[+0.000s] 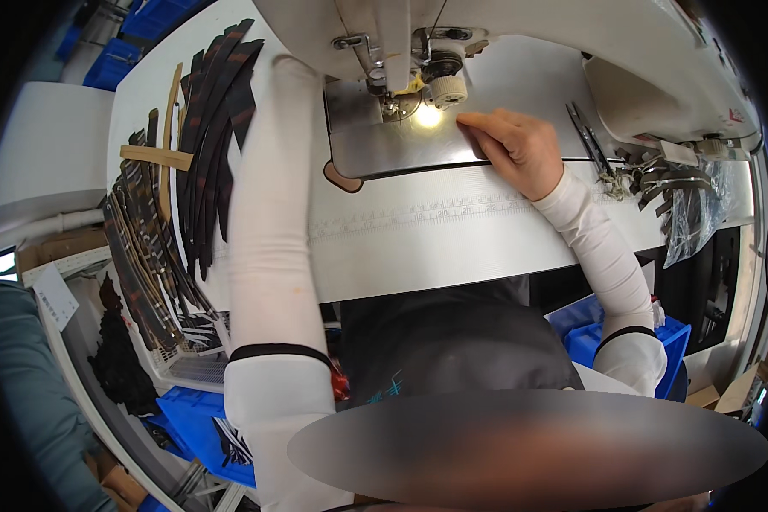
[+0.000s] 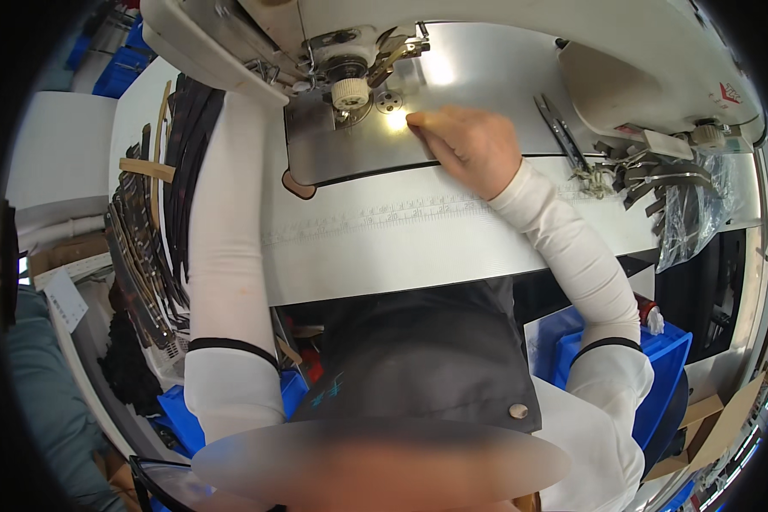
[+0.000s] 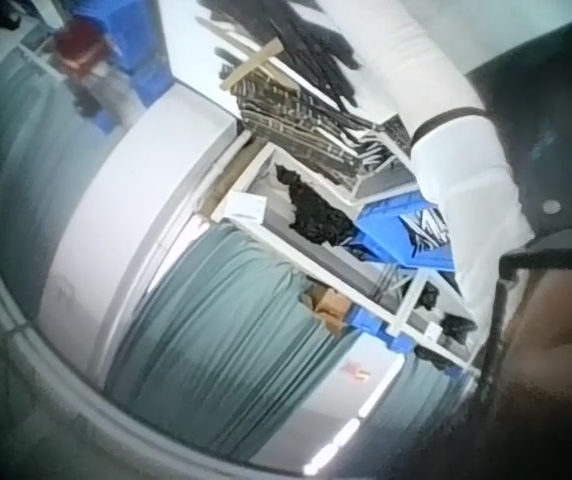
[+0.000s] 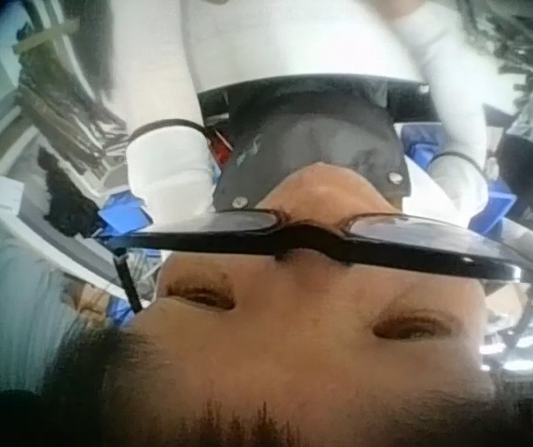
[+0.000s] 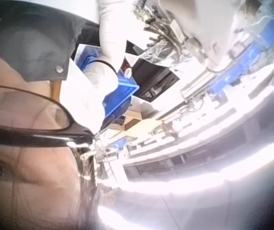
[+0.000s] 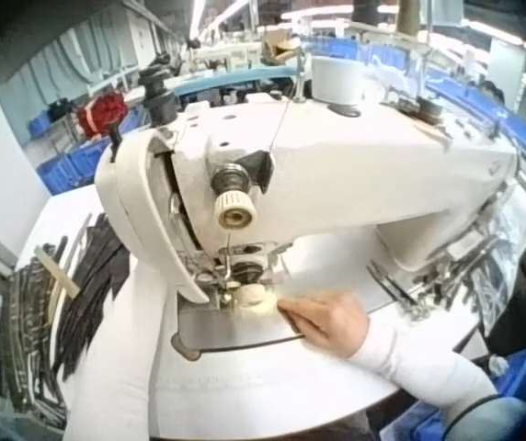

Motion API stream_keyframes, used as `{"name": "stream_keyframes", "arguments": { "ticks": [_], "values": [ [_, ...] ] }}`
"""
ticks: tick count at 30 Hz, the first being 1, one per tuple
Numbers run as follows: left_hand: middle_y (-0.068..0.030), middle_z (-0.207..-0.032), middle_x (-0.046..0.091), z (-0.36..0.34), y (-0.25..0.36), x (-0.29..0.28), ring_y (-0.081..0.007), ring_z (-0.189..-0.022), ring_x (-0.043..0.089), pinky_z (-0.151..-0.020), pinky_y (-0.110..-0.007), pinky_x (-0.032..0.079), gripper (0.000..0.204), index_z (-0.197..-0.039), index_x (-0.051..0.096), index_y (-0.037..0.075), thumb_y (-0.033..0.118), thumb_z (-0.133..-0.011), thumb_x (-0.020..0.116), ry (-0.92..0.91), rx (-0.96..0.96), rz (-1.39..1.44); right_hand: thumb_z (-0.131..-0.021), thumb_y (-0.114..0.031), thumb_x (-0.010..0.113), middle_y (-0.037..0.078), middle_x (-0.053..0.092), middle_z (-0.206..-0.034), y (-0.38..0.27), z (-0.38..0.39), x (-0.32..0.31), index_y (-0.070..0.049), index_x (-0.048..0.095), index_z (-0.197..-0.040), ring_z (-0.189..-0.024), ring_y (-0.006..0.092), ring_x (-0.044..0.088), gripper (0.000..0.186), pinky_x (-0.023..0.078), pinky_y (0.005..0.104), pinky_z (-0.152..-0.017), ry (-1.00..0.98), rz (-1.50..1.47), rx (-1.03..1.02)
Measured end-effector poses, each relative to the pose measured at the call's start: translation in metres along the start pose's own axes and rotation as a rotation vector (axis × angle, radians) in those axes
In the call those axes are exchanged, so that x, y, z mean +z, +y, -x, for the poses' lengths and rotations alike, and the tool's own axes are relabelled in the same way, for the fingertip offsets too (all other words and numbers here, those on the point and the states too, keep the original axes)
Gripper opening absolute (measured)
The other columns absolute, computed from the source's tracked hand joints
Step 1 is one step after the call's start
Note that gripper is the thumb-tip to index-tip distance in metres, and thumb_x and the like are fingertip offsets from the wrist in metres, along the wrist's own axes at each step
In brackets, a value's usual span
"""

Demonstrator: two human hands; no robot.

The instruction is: The recorder is using an industrial sewing machine to join or hem long strips of plaid and solid fabric.

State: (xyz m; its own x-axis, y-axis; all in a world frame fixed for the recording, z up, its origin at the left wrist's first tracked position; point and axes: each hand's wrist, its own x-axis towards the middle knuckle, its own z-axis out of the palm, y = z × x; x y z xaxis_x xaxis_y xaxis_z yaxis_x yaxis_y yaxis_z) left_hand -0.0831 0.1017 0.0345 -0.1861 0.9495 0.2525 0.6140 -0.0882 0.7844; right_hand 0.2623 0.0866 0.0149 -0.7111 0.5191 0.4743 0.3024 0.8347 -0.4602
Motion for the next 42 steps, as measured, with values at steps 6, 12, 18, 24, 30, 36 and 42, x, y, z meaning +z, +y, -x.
{"name": "stream_keyframes", "arguments": {
  "ticks": [6, 12, 18, 24, 30, 36, 42],
  "values": [
    [-0.0125, -0.099, 0.066, -0.019, -0.02, 0.005, -0.0252, -0.088, 0.065, -0.08, -0.037, 0.053, 0.02, -0.105, 0.06, -0.004, 0.002, -0.087, 0.055, 0.253, -0.145, 0.641, -0.08, 0.001, 0.062, 0.01, 0.061, -0.072, 0.001, -0.005, 0.001, -0.005, 0.067, -0.102, -0.058, 0.0249, 0.057, 0.024, 0.044, 0.0323, -0.053, -0.017, -0.009, -0.01],
    [-0.0079, -0.092, 0.065, 0.031, -0.006, -0.022, -0.0197, -0.081, 0.066, -0.073, -0.04, 0.057, 0.009, -0.095, 0.059, 0.002, 0.004, -0.088, 0.062, 0.521, -0.064, 1.038, -0.082, -0.004, 0.062, 0.012, 0.062, -0.073, -0.007, -0.001, -0.004, -0.005, 0.068, -0.098, -0.061, 0.0291, 0.059, 0.017, 0.046, 0.035, -0.056, -0.067, -0.014, 0.07],
    [-0.0084, -0.103, 0.066, 0.168, 0.057, -0.058, -0.0169, -0.088, 0.065, -0.075, -0.032, 0.058, 0.019, -0.109, 0.06, -0.001, 0.005, -0.09, 0.058, 0.39, -0.171, 1.012, -0.084, -0.004, 0.063, 0.01, 0.064, -0.076, -0.023, 0.011, 0.01, -0.003, 0.069, -0.095, -0.067, 0.0198, 0.062, 0.013, 0.047, 0.0329, -0.06, -0.07, -0.337, 0.161],
    [-0.0065, -0.103, 0.066, 0.229, 0.085, -0.04, -0.0137, -0.086, 0.065, -0.073, -0.03, 0.057, 0.021, -0.111, 0.061, 0.002, 0.006, -0.09, 0.06, 0.371, -0.245, 1.07, -0.085, -0.009, 0.067, 0.008, 0.065, -0.105, -0.131, 0.0, 0.057, 0.002, 0.053, -0.123, -0.087, 0.0128, 0.061, 0.042, 0.049, 0.025, -0.074, -0.194, -0.952, 0.283],
    [-0.0066, -0.102, 0.066, 0.276, 0.079, -0.058, -0.0116, -0.086, 0.064, -0.069, -0.025, 0.054, 0.021, -0.108, 0.062, 0.0, 0.003, -0.088, 0.062, 0.563, -0.224, 1.061, -0.095, -0.017, 0.055, 0.009, 0.07, -0.088, -0.191, 0.028, 0.092, 0.001, 0.064, -0.1, -0.066, 0.0099, 0.064, 0.021, 0.05, 0.0208, -0.058, -0.672, -1.366, 0.503],
    [-0.0016, -0.083, 0.069, 0.341, 0.043, -0.116, -0.0058, -0.068, 0.062, -0.062, -0.018, 0.048, 0.015, -0.093, 0.068, 0.0, 0.011, -0.083, 0.07, 0.815, -0.268, 0.65, -0.092, -0.019, 0.059, 0.016, 0.07, -0.092, -0.181, 0.064, 0.157, 0.002, 0.064, -0.098, -0.048, 0.008, 0.056, 0.022, 0.047, 0.0185, -0.048, -1.086, -1.554, 0.735],
    [-0.0001, -0.073, 0.067, 0.392, 0.022, -0.12, -0.0036, -0.061, 0.058, -0.054, -0.018, 0.045, 0.019, -0.068, 0.066, 0.004, 0.016, -0.08, 0.075, 0.879, -0.355, 0.457, -0.092, -0.013, 0.058, 0.022, 0.065, -0.109, -0.177, 0.076, 0.186, 0.006, 0.063, -0.103, -0.06, 0.0106, 0.062, 0.023, 0.052, 0.0205, -0.055, -1.256, -1.565, 0.697]
  ]
}}
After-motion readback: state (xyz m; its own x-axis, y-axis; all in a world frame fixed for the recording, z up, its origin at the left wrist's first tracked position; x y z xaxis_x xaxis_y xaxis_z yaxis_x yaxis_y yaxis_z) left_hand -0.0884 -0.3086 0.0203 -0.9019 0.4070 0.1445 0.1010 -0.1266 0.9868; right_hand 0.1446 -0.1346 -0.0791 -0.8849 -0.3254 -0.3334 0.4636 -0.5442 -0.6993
